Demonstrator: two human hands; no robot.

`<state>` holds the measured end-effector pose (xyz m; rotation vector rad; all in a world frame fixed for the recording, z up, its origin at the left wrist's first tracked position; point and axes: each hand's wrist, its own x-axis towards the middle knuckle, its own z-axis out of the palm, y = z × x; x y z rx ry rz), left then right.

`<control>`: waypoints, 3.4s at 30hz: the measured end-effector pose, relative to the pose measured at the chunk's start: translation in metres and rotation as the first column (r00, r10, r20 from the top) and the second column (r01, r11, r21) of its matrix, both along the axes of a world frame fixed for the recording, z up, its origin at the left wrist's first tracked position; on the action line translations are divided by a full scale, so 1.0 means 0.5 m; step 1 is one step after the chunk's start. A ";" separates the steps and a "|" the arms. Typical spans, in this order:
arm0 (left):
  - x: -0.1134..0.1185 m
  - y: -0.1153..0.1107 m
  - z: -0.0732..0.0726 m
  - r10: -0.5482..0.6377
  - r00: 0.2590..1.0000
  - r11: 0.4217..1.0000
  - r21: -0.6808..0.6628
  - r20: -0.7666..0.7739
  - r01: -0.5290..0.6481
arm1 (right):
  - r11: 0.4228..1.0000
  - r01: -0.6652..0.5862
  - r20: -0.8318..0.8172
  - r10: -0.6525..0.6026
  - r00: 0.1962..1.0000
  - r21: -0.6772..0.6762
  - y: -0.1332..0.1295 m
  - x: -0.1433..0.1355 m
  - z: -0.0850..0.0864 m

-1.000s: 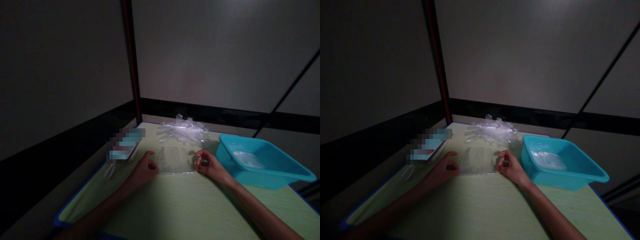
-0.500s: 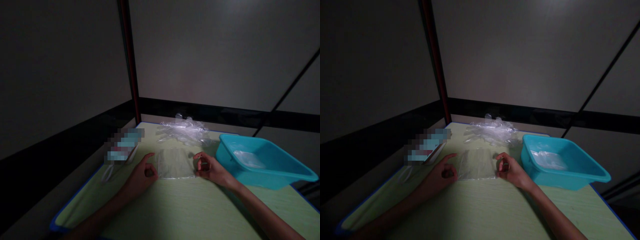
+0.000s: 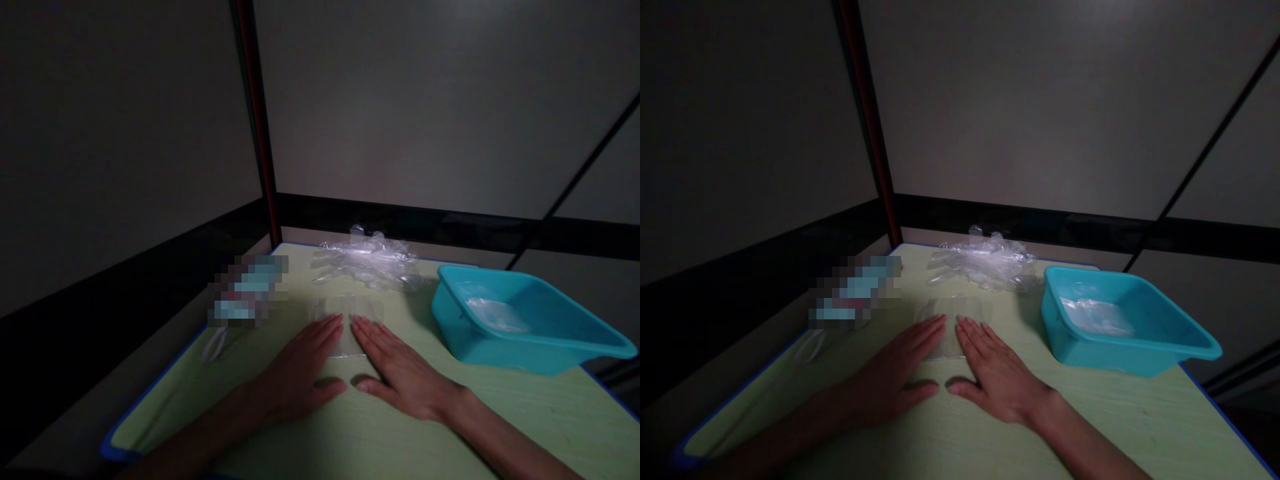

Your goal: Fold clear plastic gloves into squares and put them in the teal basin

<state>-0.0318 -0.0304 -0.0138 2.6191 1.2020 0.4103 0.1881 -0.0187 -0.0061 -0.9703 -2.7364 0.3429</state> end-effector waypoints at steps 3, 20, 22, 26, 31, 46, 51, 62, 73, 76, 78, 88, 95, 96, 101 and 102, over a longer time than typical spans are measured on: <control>-0.002 -0.003 -0.003 -0.085 0.991 0.996 -0.017 -0.098 0.084 | 1.000 -0.011 0.038 0.011 0.999 -0.017 0.001 0.003 -0.009; -0.034 -0.021 0.018 -0.122 0.984 0.991 -0.063 -0.126 0.114 | 0.998 0.061 0.080 -0.060 0.995 -0.014 -0.022 0.017 -0.018; -0.038 -0.015 0.023 -0.162 0.980 0.985 -0.077 -0.115 0.154 | 0.995 0.098 0.075 -0.097 0.992 -0.016 -0.031 0.014 -0.022; -0.048 -0.014 0.023 -0.171 0.982 0.982 -0.090 -0.083 0.164 | 0.995 0.095 0.041 -0.093 0.995 -0.042 -0.037 0.011 -0.022; -0.016 0.008 0.024 0.011 1.000 1.000 -0.015 -0.010 -0.011 | 0.968 0.250 -0.080 -0.248 0.966 0.019 -0.001 -0.007 -0.006; 0.036 0.089 -0.022 -0.002 0.992 0.995 0.103 -0.126 0.015 | 0.979 0.187 0.058 -0.192 0.980 0.081 0.050 -0.005 -0.034; 0.030 0.082 -0.014 0.031 0.988 0.998 0.065 -0.150 -0.022 | 0.980 0.186 0.067 -0.191 0.979 0.075 0.051 -0.005 -0.035; -0.035 0.094 -0.008 0.088 0.991 0.995 0.064 -0.097 -0.082 | 0.979 0.184 -0.082 -0.192 0.978 -0.087 0.047 0.033 -0.016; -0.040 0.097 -0.014 0.146 0.969 0.989 0.035 -0.200 -0.142 | 0.962 0.263 0.070 -0.267 0.961 0.071 0.047 0.034 -0.033; -0.041 0.106 -0.019 0.190 0.970 0.982 0.053 -0.154 -0.184 | 0.974 0.208 0.052 -0.213 0.976 0.092 0.046 0.039 -0.014; -0.042 0.109 -0.017 0.204 0.975 0.978 0.066 -0.087 -0.199 | 0.983 0.150 0.032 -0.154 0.988 0.107 0.041 0.047 0.008; -0.016 0.065 0.028 -0.278 0.961 0.961 0.007 -0.005 0.278 | 0.983 -0.092 0.207 0.057 0.977 0.161 -0.001 0.060 0.066; -0.004 0.050 0.037 -0.357 0.932 0.932 -0.084 -0.057 0.351 | 0.934 -0.134 0.305 0.029 0.952 0.332 -0.001 0.048 0.052; -0.004 0.050 0.037 -0.357 0.932 0.932 -0.092 -0.062 0.351 | 0.931 -0.131 0.304 0.023 0.952 0.340 0.000 0.048 0.050; -0.007 0.052 0.032 -0.359 0.929 0.931 -0.108 -0.088 0.349 | 0.927 -0.123 0.289 0.017 0.957 0.355 0.002 0.048 0.044; -0.007 0.053 0.031 -0.361 0.928 0.930 -0.109 -0.090 0.351 | 0.926 -0.128 0.286 0.023 0.958 0.356 0.002 0.048 0.044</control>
